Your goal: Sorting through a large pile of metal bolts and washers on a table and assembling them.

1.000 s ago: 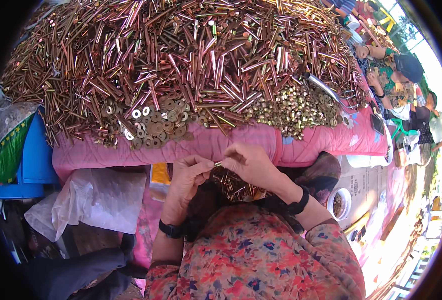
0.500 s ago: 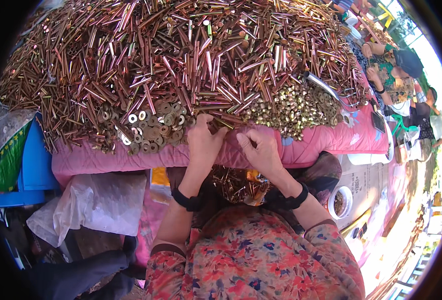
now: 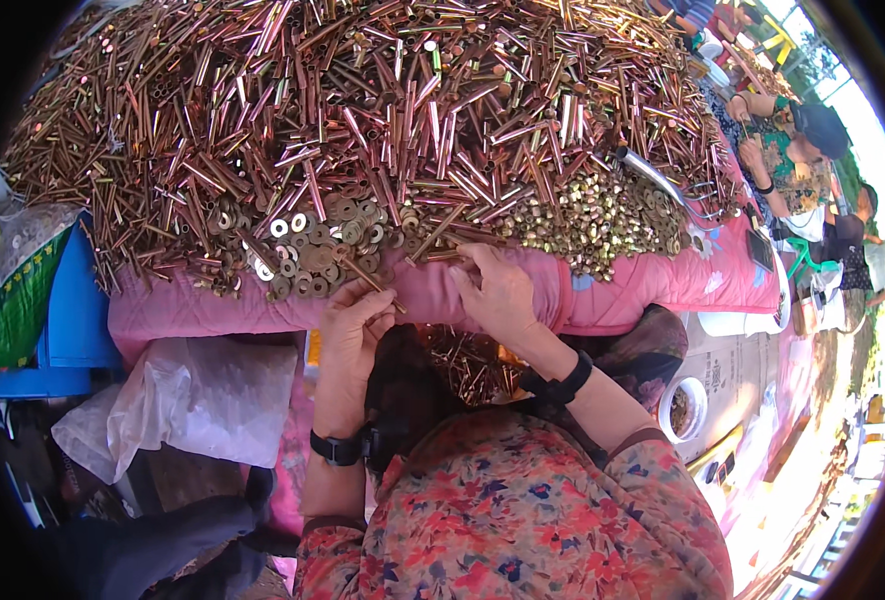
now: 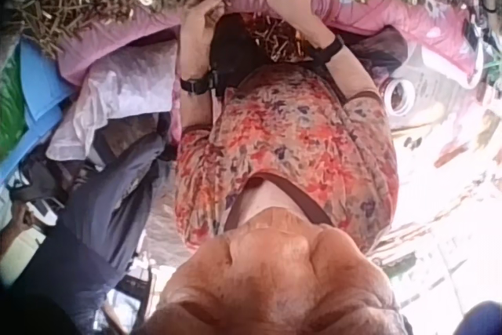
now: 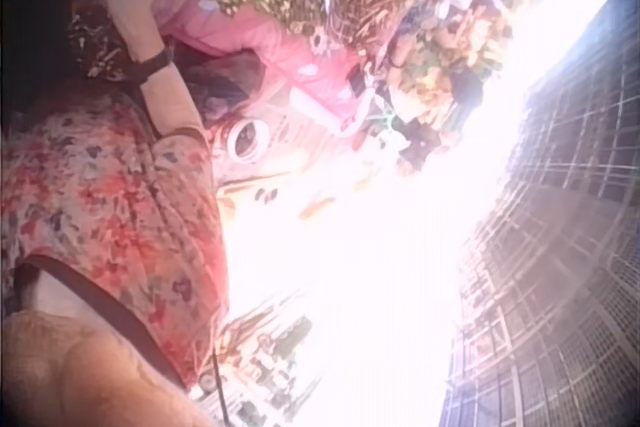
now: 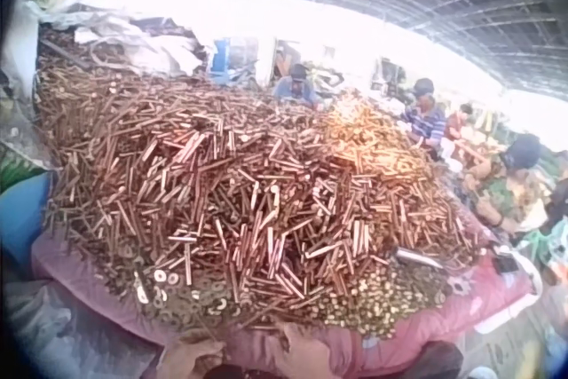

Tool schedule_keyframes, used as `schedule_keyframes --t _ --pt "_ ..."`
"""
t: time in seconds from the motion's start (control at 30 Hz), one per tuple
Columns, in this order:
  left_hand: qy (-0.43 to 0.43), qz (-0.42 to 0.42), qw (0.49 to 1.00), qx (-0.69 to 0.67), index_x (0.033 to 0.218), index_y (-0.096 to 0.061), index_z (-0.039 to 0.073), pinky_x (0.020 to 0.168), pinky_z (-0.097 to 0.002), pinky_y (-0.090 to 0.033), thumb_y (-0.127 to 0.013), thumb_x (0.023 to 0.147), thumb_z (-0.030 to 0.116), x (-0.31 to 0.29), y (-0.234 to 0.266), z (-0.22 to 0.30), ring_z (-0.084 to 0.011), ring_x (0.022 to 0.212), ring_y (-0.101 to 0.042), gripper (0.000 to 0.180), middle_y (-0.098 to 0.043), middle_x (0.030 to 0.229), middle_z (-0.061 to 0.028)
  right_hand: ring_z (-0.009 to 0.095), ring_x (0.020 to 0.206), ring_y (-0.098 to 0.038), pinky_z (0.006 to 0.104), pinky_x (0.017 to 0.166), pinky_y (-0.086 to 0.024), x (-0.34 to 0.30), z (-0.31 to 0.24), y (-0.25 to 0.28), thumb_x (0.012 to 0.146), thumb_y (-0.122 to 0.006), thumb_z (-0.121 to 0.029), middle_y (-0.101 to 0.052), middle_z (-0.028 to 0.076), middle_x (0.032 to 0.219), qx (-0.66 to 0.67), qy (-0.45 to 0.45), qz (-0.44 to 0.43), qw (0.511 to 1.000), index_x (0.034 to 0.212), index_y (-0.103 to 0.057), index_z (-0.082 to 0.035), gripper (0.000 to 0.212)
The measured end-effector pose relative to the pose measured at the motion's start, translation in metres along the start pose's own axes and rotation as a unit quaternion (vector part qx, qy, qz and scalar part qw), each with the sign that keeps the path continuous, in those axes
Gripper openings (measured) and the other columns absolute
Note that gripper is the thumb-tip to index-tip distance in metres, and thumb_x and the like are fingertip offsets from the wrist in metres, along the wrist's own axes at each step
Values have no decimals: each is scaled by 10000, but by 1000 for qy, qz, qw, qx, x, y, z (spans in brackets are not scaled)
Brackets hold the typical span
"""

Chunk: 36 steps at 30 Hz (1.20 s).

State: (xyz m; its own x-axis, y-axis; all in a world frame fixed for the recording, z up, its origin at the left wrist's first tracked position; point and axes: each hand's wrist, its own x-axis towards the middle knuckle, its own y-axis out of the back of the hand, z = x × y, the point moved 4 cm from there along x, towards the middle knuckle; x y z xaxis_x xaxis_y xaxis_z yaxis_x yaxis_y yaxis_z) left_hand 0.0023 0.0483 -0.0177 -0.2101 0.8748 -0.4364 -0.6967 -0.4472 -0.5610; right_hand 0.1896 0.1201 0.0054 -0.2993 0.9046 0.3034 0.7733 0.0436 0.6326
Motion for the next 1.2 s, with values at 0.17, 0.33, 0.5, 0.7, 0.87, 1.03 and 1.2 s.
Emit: schedule_keyframes --t 0.17,0.33,0.5,0.7,0.87,1.03,1.2 --pt "-73 45 995 -47 973 -596 -34 652 -238 -561 -640 775 -10 -10 15 11 -186 733 -657 204 -658 868 -109 281 705 -619 389 579 -482 3 -31 -14 778 -631 -178 -611 101 804 -20 64 -12 998 893 -567 -60 178" --pt "-112 40 984 -136 993 -597 -62 780 -268 -549 -596 816 8 -19 25 20 -232 875 -650 190 -650 949 -150 293 730 -599 373 599 -485 12 -56 -54 770 -635 -164 -555 103 750 -39 183 -15 982 846 -592 -45 148" --pt "-115 58 983 -134 997 -605 -83 795 -286 -556 -601 803 -32 -23 36 18 -228 871 -649 201 -645 962 -143 293 685 -603 365 581 -494 18 -46 -74 768 -636 -165 -556 115 744 -118 179 -62 975 851 -611 -27 163" --pt "-109 54 986 -116 998 -616 -49 789 -270 -555 -618 792 -66 -28 25 4 -192 856 -647 207 -650 952 -116 274 580 -602 314 525 -482 17 -59 -42 755 -627 -50 -602 120 667 171 47 15 984 830 -614 -1 91" --pt "-115 23 990 -79 956 -634 -17 660 -216 -525 -623 821 -9 -32 4 -10 -140 746 -624 135 -649 871 -68 259 595 -609 312 539 -489 1 -60 -29 747 -624 -19 -607 112 671 198 41 21 979 904 -635 -9 157" --pt "-98 1 995 35 924 -638 24 479 -172 -387 -644 849 116 -36 5 -20 -68 562 -533 118 -634 742 -25 243 682 -623 327 594 -514 -29 -72 -22 751 -623 -47 -613 83 795 -4 303 16 953 1015 -605 -36 265" --pt "-80 32 996 37 855 -630 70 444 -171 -353 -646 857 207 -33 4 -22 -47 510 -501 137 -626 683 -8 246 753 -606 348 612 -507 -17 -44 -10 732 -593 -79 -616 79 899 -22 185 20 982 971 -604 -42 242"
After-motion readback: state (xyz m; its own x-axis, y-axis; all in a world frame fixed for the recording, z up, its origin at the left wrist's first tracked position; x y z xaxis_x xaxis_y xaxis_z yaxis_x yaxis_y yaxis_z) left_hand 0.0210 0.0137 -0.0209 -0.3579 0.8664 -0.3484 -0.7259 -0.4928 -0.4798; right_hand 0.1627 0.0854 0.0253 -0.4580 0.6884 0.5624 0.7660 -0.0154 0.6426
